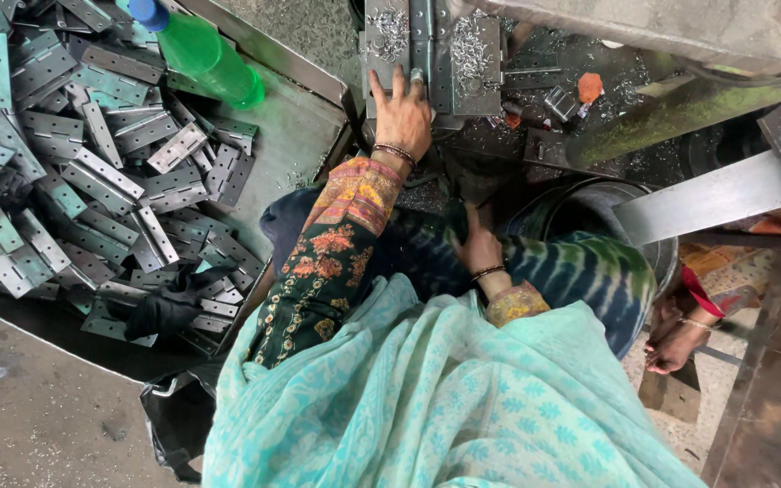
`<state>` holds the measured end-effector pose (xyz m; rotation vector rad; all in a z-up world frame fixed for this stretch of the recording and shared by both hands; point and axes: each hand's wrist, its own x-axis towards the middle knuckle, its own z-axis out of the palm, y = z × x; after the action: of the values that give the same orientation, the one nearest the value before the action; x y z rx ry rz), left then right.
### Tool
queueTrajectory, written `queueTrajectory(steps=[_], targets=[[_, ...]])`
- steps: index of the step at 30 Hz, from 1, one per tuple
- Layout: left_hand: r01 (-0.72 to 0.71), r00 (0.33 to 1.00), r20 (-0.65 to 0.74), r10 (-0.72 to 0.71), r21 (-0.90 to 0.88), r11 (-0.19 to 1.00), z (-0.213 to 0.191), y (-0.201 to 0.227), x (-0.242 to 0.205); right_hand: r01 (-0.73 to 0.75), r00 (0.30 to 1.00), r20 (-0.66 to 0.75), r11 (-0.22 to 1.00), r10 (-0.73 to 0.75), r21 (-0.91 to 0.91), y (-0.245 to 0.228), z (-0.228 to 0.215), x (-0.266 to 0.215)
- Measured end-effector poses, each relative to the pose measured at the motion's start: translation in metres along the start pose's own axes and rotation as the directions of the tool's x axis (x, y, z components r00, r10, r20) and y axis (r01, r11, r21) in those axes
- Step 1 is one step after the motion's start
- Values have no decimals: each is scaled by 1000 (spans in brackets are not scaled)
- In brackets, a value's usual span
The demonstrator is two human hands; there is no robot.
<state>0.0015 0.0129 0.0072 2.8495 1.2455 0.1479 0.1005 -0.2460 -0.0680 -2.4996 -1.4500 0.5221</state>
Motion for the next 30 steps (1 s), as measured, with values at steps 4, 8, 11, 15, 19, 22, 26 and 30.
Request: queueTrajectory(steps=[4, 8, 11, 15, 19, 22, 26, 30], targets=[[-3, 997, -73, -2, -71, 997, 2, -1, -5, -32, 999, 40, 999, 30, 38, 3, 12, -5], [6, 995, -102, -13, -71, 997, 8, -2, 2, -18, 995, 102, 1000, 17, 11, -9, -28, 1], [4, 997, -75, -9, -65, 998, 14, -4, 10, 15, 992, 129, 999, -9, -41, -14, -51, 3], [30, 1000, -9, -30, -51, 998, 10, -7, 32, -20, 987, 158, 997, 32, -77, -7, -38, 8], [27, 999, 38, -26, -39, 999, 11, -9, 32, 85, 989, -126, 996, -81, 26, 6, 10, -3], [22, 990, -138, -28, -47, 999, 13, -8, 23, -9, 1000, -25, 999, 10, 31, 6, 18, -7], [76, 997, -8, -76, -11, 997, 15, -6, 32, -5, 996, 89, 1000, 4, 7, 1, -22, 3], [105, 990, -91, -107, -20, 994, 19, -11, 49, 25, 992, 125, 999, -20, -41, -7, -43, 3]])
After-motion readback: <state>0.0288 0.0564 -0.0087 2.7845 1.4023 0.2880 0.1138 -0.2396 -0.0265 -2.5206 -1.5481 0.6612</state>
